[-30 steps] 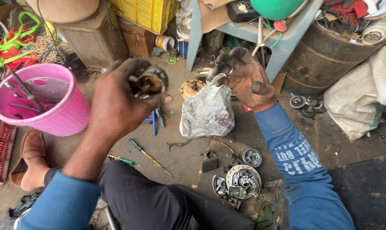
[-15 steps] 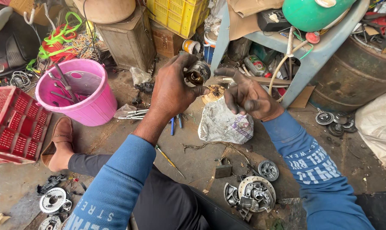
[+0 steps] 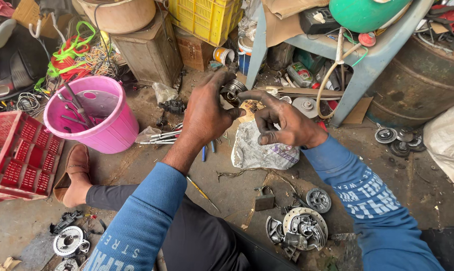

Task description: The person disassembles and cleans various metal mechanical components, including a piston and gears, using pliers and their hands while seated on the floor.

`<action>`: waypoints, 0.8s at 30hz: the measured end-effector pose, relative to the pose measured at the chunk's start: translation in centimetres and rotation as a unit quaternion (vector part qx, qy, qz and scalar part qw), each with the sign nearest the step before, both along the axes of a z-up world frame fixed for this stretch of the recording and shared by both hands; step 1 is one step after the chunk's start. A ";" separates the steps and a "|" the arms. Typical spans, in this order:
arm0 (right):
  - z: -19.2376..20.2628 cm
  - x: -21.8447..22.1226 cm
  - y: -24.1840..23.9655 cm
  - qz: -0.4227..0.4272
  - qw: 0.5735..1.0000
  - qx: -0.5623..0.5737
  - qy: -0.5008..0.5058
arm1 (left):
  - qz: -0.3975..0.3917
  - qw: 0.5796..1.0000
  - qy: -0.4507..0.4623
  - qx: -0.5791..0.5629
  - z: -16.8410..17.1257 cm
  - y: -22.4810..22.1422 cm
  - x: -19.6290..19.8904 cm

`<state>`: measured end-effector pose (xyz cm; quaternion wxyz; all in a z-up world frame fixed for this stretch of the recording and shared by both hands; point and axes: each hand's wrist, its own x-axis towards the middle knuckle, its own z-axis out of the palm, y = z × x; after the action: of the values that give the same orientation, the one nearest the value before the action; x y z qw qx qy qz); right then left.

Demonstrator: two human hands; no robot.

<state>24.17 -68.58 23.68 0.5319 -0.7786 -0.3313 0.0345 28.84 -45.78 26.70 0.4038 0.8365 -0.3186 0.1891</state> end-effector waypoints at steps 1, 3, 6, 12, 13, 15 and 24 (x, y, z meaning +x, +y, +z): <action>-0.2 -0.1 0.1 0.014 0.999 0.027 0.013 | 0.007 1.000 0.000 0.004 0.0 0.0 0.0; -0.4 0.3 0.0 0.021 0.996 0.069 0.044 | 0.011 1.000 0.016 0.008 0.2 0.2 -0.1; -1.9 0.7 -1.0 0.000 0.975 0.157 0.157 | 0.013 1.000 0.004 0.015 -0.1 0.5 -0.2; -0.9 3.9 -3.5 0.105 0.941 0.161 0.280 | 0.036 0.994 -0.062 0.084 0.1 0.5 0.2; -0.3 4.2 -3.6 0.134 0.942 0.137 0.277 | 0.042 0.992 -0.065 0.096 0.2 0.5 0.4; 0.3 4.9 -3.1 0.150 0.946 0.103 0.268 | 0.052 0.982 -0.128 0.132 0.1 0.5 0.7; 1.4 3.1 0.2 -0.077 0.993 -0.042 0.079 | 0.083 0.985 -0.097 0.114 -0.4 0.9 1.1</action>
<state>27.30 -68.38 25.06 0.5245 -0.8181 -0.2257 0.0691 29.89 -44.93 26.31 0.2562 0.8783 -0.3049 0.2648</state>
